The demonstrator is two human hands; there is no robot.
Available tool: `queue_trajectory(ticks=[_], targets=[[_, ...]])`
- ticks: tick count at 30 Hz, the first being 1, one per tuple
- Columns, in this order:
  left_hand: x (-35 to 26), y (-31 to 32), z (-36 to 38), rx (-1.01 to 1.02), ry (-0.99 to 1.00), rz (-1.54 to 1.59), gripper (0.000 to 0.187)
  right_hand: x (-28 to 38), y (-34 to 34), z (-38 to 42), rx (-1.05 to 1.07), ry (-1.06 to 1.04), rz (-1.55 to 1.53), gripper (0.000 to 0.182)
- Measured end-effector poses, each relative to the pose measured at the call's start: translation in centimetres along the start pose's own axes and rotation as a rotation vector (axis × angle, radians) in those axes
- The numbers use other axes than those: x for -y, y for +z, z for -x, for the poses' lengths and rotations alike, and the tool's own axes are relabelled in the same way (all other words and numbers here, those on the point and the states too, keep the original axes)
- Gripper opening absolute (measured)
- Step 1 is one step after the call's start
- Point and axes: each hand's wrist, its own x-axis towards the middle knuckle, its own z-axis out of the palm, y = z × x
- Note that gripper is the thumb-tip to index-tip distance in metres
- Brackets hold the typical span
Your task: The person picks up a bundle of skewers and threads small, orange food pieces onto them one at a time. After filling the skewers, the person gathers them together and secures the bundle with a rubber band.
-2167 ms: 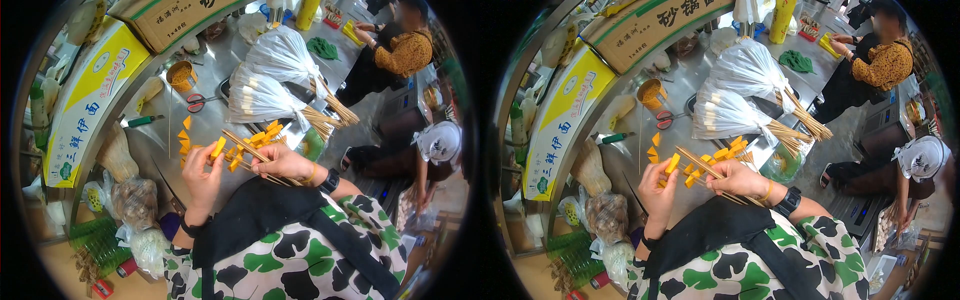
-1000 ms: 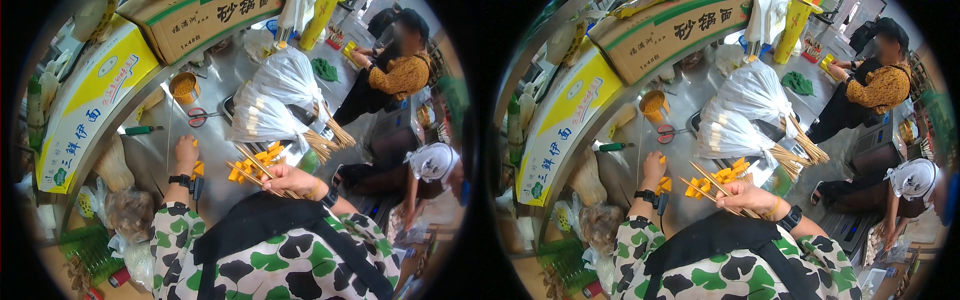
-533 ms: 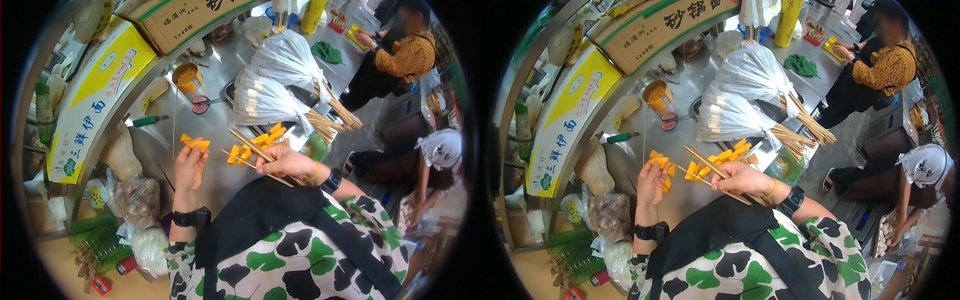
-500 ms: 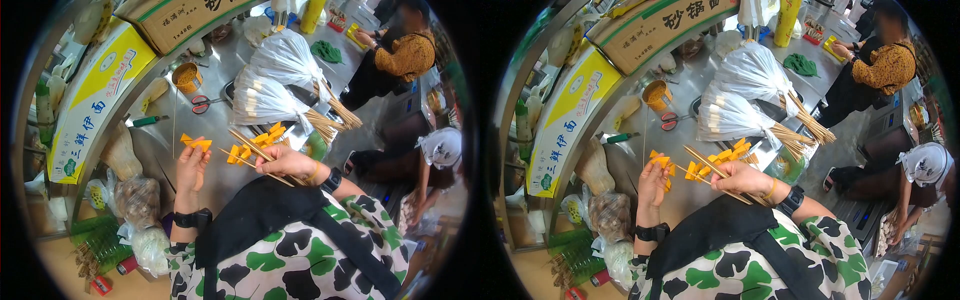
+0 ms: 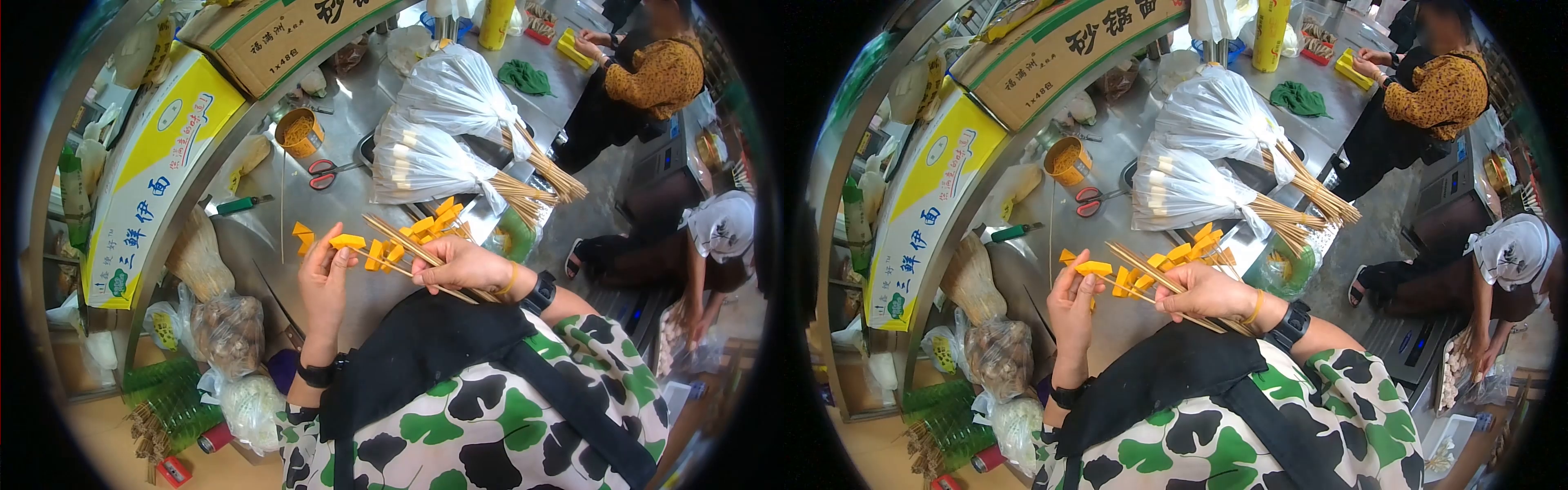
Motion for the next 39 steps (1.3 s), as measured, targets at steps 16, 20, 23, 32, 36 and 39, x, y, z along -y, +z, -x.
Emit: queue_trajectory(ticks=[16, 20, 23, 32, 36, 39], targets=[[-0.9, 0.3, 0.2, -0.034, 0.358, -0.587, 0.034, -0.4, 0.4, -0.5, -0.021, -0.052, 0.005, 0.006], [-1.6, 0.6, 0.5, -0.044, 0.383, -0.615, 0.033, 0.1, 0.8, -0.3, -0.052, -0.01, 0.045, 0.005], [-2.0, 1.4, 1.2, 0.0, 0.392, -0.652, 0.031, 0.0, 1.0, -0.4, -0.065, -0.022, 0.002, 0.004], [2.2, -1.0, -1.8, 0.144, 0.143, -0.386, 0.033, -1.4, -0.1, -1.6, -0.128, -0.131, 0.047, 0.012], [9.9, -8.7, -8.3, -0.092, 0.275, -0.711, 0.035, -0.2, -0.3, -0.4, -0.189, -0.085, -0.178, 0.019], [16.4, -13.5, -10.4, -0.024, 0.199, -1.015, 0.044, -1.4, -1.1, -1.4, -0.079, -0.237, -0.286, 0.015]])
